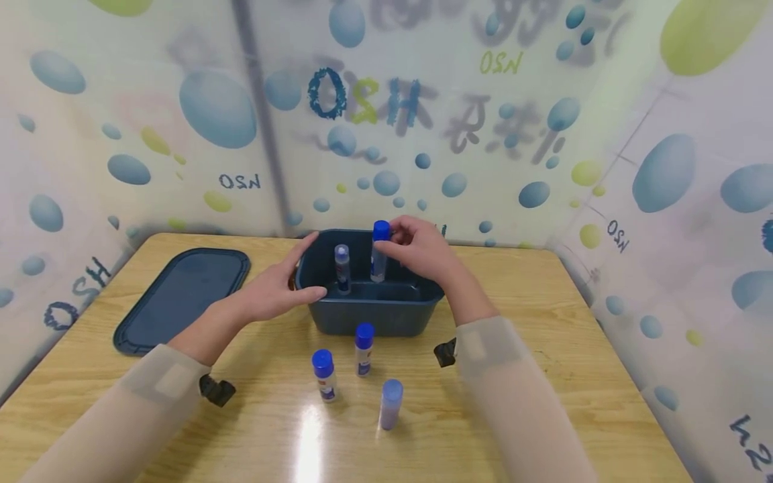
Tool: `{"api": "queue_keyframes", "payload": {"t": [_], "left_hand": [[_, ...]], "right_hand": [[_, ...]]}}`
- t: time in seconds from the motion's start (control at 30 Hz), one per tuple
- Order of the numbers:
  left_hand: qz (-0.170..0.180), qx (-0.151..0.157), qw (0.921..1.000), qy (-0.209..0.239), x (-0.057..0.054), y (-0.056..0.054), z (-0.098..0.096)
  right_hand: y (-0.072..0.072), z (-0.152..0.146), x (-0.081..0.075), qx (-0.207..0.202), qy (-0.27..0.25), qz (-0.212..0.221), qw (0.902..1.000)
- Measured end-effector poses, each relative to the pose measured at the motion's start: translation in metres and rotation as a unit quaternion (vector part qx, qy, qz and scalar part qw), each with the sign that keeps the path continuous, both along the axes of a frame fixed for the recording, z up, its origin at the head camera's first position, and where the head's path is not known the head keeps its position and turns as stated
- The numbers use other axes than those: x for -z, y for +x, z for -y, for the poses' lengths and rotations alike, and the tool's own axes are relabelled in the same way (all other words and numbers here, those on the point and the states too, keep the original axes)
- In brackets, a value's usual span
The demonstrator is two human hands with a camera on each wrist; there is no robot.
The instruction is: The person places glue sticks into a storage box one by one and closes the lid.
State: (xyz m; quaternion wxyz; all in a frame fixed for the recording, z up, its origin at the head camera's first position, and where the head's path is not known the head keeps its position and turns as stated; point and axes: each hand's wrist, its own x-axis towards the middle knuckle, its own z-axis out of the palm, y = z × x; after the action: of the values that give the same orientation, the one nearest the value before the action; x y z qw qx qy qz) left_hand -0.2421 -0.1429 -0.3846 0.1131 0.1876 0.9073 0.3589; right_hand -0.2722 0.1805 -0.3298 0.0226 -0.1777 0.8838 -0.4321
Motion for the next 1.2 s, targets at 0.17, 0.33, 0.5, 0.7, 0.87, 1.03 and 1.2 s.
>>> {"api": "queue_keyframes", "payload": {"t": [0.17, 0.33, 0.5, 0.7, 0.87, 1.03, 1.2], "left_hand": [[-0.003, 0.002, 1.0000, -0.001, 0.001, -0.001, 0.001], [-0.006, 0.001, 1.0000, -0.004, 0.002, -0.001, 0.002], [-0.006, 0.002, 1.0000, -0.004, 0.004, -0.001, 0.001], [0.000, 0.003, 1.0000, 0.000, 0.004, -0.001, 0.000], [-0.001, 0.005, 1.0000, 0.002, 0.003, -0.001, 0.000], [0.000, 0.005, 0.9999, 0.009, 0.003, -0.001, 0.002], [0.002, 0.004, 1.0000, 0.005, 0.003, -0.001, 0.002]], "right_hand": [[-0.002, 0.008, -0.001, 0.005, 0.008, -0.001, 1.0000], [-0.005, 0.013, 0.001, 0.008, 0.017, -0.004, 0.9998], [-0.005, 0.015, 0.004, 0.015, 0.015, 0.004, 0.9998], [-0.006, 0.017, 0.011, 0.008, 0.007, 0.011, 0.9999], [-0.007, 0.018, 0.017, 0.006, 0.012, 0.006, 0.9999], [-0.009, 0.020, 0.021, -0.002, 0.039, -0.001, 0.9992], [-0.009, 0.022, 0.022, 0.000, 0.067, 0.009, 0.9977]]}}
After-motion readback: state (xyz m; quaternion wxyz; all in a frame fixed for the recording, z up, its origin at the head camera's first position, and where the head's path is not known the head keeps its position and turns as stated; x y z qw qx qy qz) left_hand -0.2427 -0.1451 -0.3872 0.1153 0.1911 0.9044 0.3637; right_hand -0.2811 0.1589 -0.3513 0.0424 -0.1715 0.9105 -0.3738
